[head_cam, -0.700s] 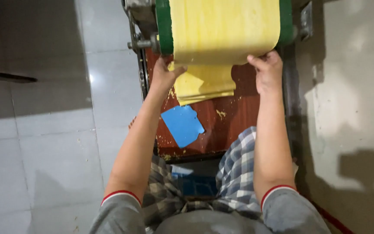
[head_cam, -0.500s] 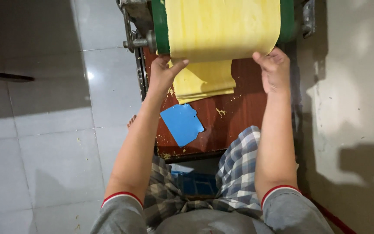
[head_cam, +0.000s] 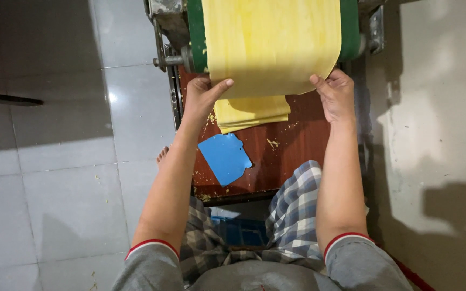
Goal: The person operates a dough sheeter, feeding yellow dough through the rollers and folding the output into neat stacks. They periodically use a blue plastic scraper to clean the wooden table surface and then transfer the stacked dough sheets to a nearby white table.
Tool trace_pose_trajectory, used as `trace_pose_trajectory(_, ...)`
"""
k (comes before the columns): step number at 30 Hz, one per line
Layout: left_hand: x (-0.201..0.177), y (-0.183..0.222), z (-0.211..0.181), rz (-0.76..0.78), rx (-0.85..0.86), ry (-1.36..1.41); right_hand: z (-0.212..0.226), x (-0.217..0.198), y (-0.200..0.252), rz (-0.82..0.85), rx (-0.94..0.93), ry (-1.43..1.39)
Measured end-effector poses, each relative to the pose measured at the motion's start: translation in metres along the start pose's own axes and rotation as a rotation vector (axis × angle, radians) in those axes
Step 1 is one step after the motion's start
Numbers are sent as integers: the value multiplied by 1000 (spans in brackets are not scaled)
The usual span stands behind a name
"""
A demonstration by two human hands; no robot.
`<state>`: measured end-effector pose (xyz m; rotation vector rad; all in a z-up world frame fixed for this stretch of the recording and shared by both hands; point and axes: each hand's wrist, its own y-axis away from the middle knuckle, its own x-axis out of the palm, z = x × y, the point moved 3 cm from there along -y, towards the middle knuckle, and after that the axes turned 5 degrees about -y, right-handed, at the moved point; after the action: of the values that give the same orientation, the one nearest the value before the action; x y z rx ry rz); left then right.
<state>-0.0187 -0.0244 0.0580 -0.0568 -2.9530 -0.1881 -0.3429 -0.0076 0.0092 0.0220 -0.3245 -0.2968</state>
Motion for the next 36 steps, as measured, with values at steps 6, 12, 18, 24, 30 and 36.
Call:
trace_pose_trajectory(6, 1, 8, -10, 52, -16, -74, 11, 12, 9, 25, 22, -18)
trace_pose_trajectory(12, -39, -18, 84, 84, -101, -428, -14, -11, 4, 94, 85, 217)
trace_pose_trajectory(18, -50, -27, 130, 166, -213, -820, -33, -21, 9, 155, 210, 382)
trace_pose_trajectory(24, -47, -23, 167, 164, -264, -961, -70, -35, 8, 139, 282, 549)
trace_pose_trajectory(30, -35, -16, 165, 129, -372, -1065, -77, -18, 19, 48, 265, 705)
trace_pose_trajectory(36, -28, -18, 156, 53, -475, -996, -66, -16, 6, -66, 289, 825)
